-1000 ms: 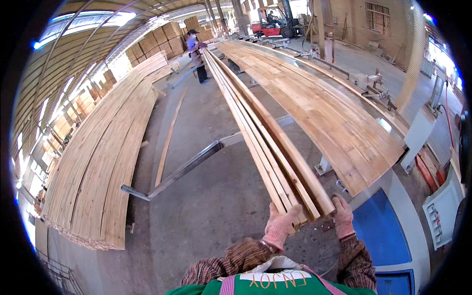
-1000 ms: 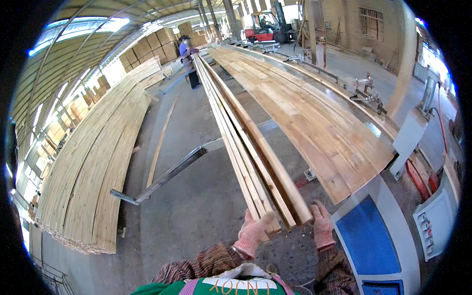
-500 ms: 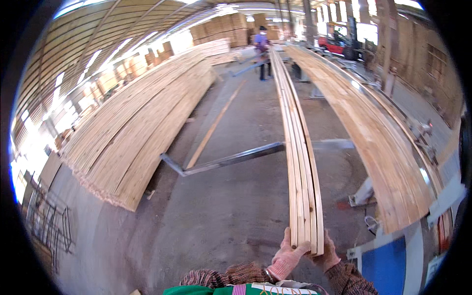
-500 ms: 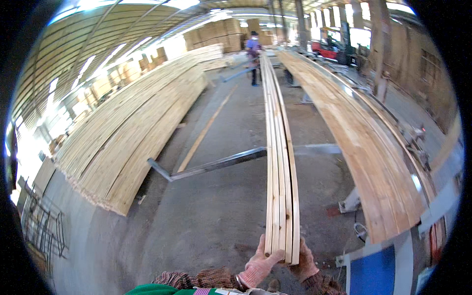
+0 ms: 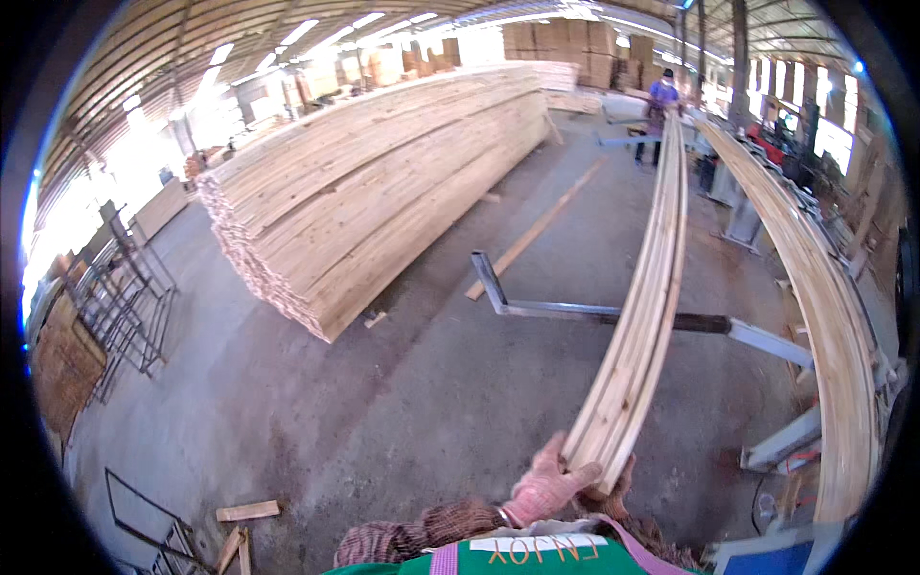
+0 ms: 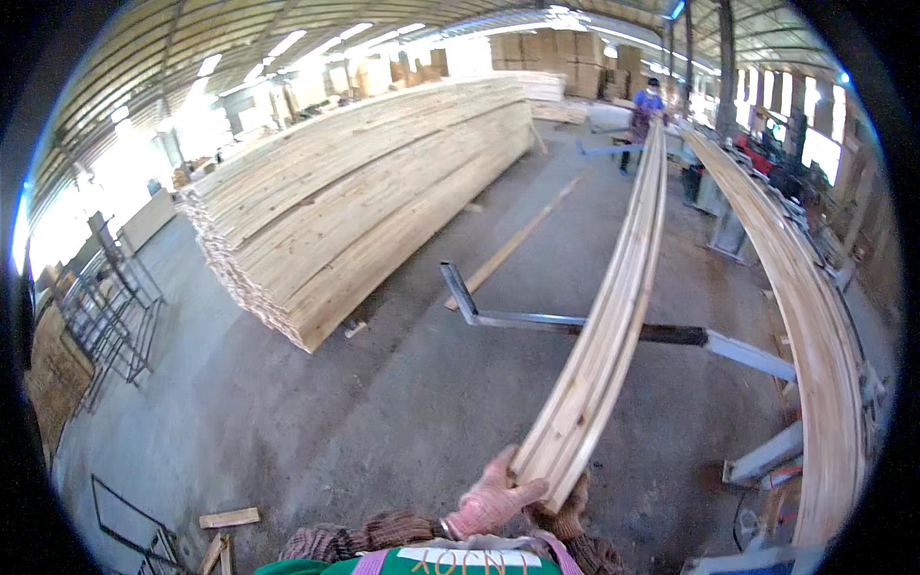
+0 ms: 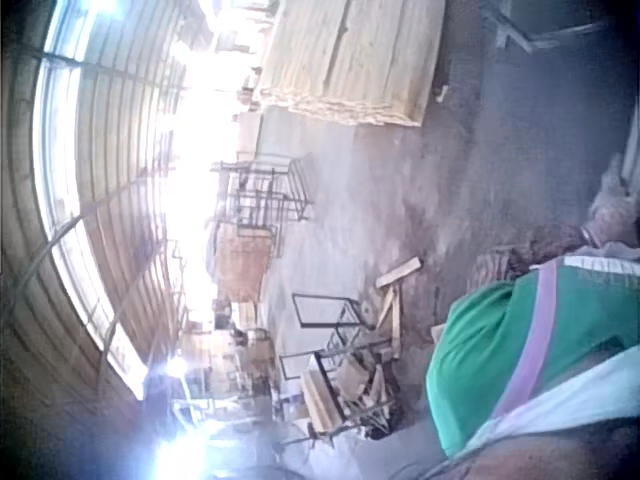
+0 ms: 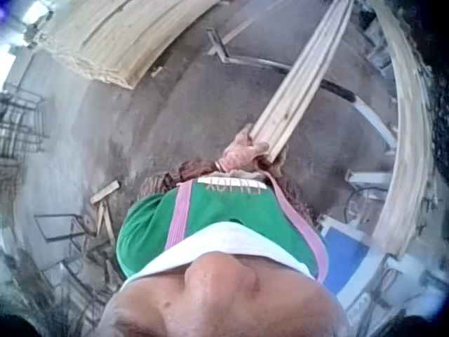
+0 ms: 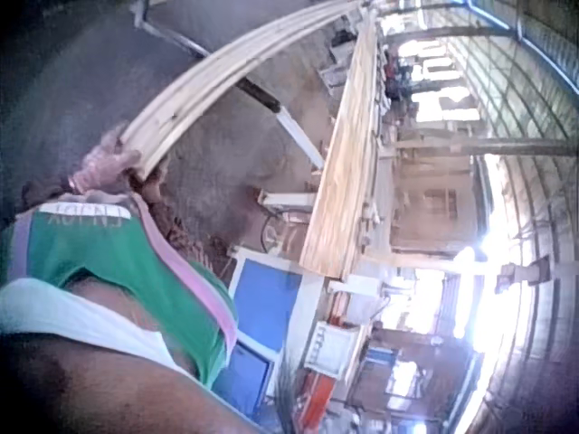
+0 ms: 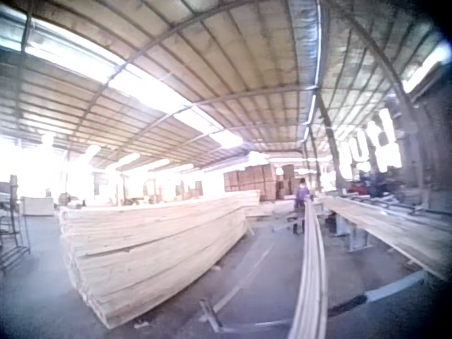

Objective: The person picks up wooden planks from a support rail and stacks them onto a large pile, then uses an air nozzle to clean off a blue machine surface.

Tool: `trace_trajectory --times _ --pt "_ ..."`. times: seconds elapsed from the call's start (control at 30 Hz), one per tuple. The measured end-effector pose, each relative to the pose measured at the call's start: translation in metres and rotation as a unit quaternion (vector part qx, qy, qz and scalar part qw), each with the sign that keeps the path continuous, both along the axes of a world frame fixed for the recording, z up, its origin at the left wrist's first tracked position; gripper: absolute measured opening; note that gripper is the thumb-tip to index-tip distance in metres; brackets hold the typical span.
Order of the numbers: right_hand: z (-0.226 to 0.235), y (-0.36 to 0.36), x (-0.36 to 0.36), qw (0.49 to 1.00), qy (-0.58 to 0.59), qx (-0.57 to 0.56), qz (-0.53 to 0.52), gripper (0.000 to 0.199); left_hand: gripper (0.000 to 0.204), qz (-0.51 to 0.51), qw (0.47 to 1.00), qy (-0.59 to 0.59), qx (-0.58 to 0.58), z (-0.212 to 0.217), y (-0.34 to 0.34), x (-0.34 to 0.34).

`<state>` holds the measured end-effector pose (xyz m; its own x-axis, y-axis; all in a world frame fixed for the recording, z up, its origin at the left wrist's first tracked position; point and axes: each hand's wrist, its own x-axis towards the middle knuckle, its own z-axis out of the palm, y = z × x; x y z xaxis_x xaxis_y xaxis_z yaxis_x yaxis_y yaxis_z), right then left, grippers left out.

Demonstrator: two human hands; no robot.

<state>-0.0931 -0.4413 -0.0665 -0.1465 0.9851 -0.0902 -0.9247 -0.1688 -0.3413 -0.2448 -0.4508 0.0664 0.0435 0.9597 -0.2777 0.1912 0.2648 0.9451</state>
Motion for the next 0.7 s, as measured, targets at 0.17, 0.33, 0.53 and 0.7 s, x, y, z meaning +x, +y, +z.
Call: trace_trajectory --times 0.17,0.33,0.53,0.7 --pt "0.021 0.041 -0.100 0.997 -0.003 -0.003 0.080 0.092 0.093 0.034 0.985 0.157 0.065 0.041 0.012 -0.086" --pt "0.104 0.060 -0.181 0.990 0.038 -0.013 0.135 0.096 0.097 0.085 0.989 0.120 0.032 0.038 0.037 -0.160" --pt "0.100 0.111 -0.286 0.979 -0.078 -0.109 0.154 0.080 0.089 0.129 0.991 -0.021 0.018 0.020 0.093 -0.279" --pt "0.134 0.157 -0.384 0.968 -0.160 -0.063 0.182 0.079 0.092 0.147 0.981 -0.125 -0.010 0.058 0.122 -0.384"
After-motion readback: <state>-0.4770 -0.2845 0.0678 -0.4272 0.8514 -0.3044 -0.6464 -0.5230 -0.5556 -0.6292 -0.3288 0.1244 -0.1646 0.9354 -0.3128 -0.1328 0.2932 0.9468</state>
